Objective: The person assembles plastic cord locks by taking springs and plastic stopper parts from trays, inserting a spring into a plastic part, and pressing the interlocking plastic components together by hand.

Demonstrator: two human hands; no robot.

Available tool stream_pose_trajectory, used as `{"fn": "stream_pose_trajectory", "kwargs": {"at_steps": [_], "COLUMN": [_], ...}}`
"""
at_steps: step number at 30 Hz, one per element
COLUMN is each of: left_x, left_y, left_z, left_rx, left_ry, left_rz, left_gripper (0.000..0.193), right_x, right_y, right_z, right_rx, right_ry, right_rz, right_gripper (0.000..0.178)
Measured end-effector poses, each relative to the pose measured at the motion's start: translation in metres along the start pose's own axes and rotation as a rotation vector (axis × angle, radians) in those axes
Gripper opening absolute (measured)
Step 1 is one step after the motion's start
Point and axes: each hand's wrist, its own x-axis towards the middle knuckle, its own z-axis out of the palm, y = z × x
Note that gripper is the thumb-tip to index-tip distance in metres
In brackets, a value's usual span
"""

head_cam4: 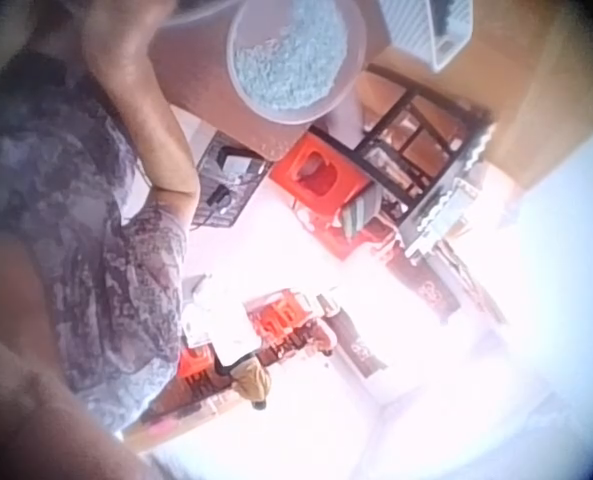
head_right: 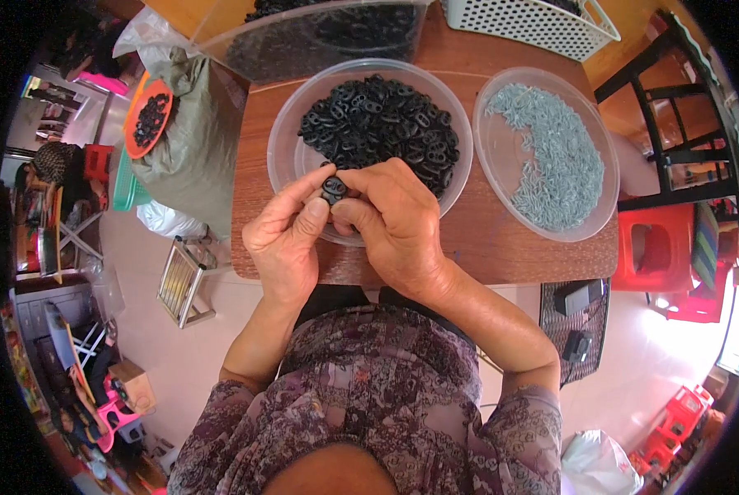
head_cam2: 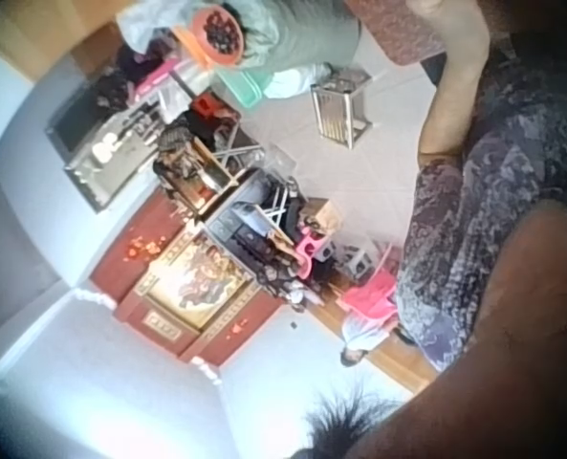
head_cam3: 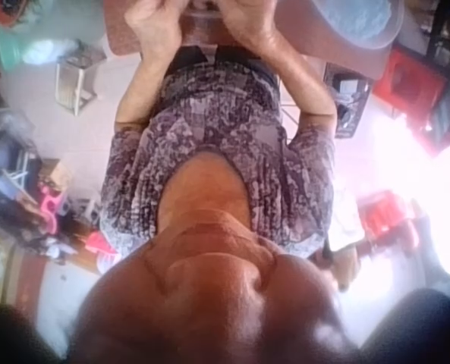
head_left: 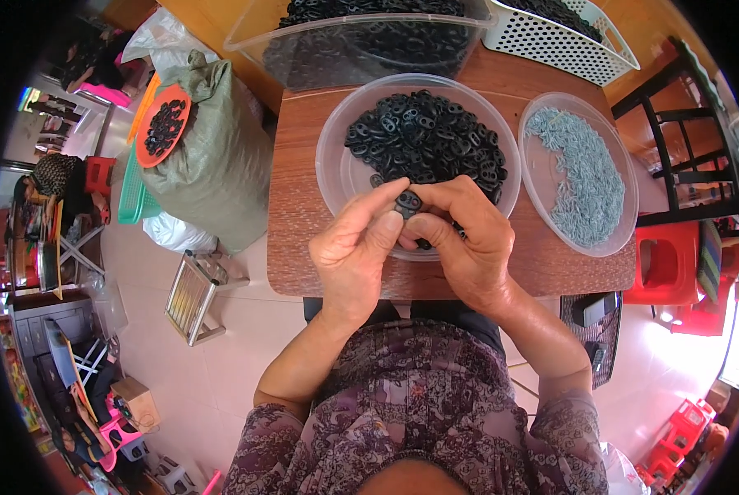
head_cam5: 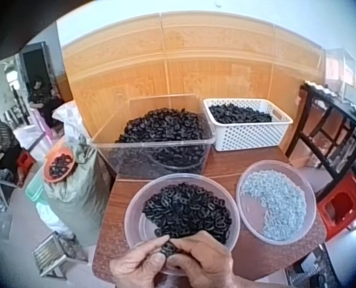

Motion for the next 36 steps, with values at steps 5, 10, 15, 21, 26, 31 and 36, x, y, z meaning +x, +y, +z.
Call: {"fn": "stream_pose_trajectory", "kwargs": {"at_steps": [5,10,15,21,26,31,36], "left_x": [0.001,0.001,0.000,-0.001,0.002,0.001,0.000], "left_y": [-0.001,0.000,0.000,-0.003,-0.002,0.000,-0.004], "left_z": [0.000,0.001,0.002,0.000,-0.003,-0.001,-0.001], "left_rx": [-0.030,-0.004,0.028,-0.014,0.081,0.019,0.091], "left_ry": [0.011,0.012,0.021,0.003,0.017,0.024,0.042], "left_rz": [0.000,0.043,0.073,0.099,0.146,0.102,0.170], "left_gripper": [0.026,0.025,0.024,0.023,0.025,0.026,0.024], "right_x": [0.000,0.000,-0.001,-0.003,-0.003,-0.001,-0.002], "right_y": [-0.001,0.002,0.005,0.006,0.002,0.004,0.005], "right_z": [0.002,0.004,0.007,0.009,0.011,0.010,0.009], "right_rx": [0.032,-0.028,-0.096,-0.088,-0.070,-0.057,-0.082], "right_ry": [0.029,0.036,0.049,0.067,0.080,0.087,0.091], "right_rz": [-0.014,-0.067,-0.159,-0.212,-0.202,-0.230,-0.255], "right_gripper": [0.025,0.026,0.030,0.032,0.032,0.031,0.029]}}
